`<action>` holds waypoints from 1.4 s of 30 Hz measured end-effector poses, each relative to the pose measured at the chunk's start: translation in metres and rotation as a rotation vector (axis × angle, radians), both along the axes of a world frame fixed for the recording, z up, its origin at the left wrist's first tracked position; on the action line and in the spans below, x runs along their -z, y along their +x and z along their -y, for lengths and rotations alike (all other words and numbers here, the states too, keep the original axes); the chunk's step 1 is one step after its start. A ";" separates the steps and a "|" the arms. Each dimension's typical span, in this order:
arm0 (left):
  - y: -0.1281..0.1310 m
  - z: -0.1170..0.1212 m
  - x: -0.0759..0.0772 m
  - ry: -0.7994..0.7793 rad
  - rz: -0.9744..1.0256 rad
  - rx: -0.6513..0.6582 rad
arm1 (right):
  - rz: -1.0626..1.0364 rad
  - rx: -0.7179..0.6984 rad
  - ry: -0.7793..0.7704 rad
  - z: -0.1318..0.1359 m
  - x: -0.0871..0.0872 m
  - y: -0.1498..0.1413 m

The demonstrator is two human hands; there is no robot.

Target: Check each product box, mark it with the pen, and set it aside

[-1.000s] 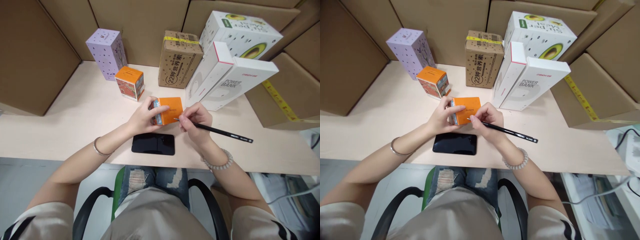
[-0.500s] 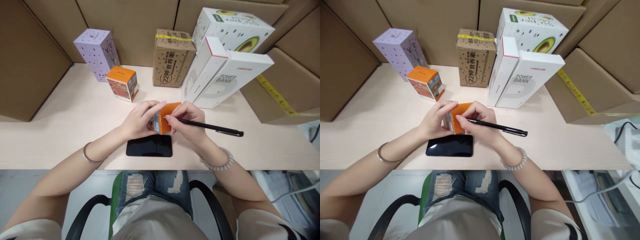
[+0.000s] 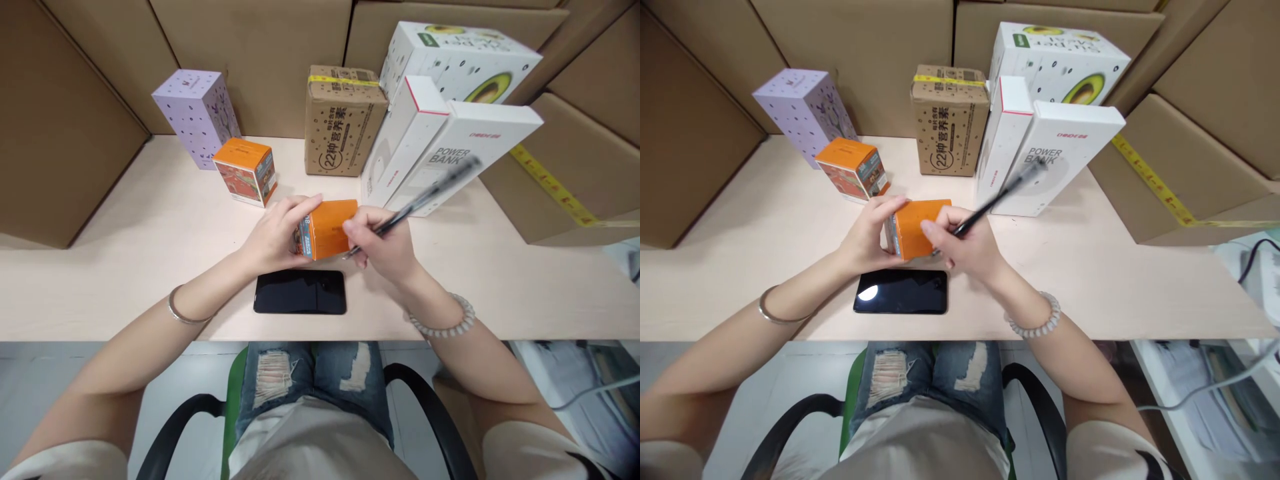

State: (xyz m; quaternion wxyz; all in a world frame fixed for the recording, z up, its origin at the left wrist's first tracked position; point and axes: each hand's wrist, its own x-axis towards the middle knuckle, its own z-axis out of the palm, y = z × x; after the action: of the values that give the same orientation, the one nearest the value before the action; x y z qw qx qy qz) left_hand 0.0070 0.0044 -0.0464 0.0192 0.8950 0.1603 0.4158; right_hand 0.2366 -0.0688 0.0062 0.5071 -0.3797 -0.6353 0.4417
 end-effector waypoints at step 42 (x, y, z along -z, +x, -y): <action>-0.015 -0.052 0.034 -0.169 0.194 -0.257 | 0.868 -0.237 0.110 0.020 -0.005 -0.007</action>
State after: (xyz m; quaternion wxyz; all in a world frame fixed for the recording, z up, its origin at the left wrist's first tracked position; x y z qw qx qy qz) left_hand -0.0080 0.0565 -0.0807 0.0566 0.8181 0.3050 0.4842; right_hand 0.2296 -0.0884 0.0114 0.1591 -0.4269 -0.8507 0.2624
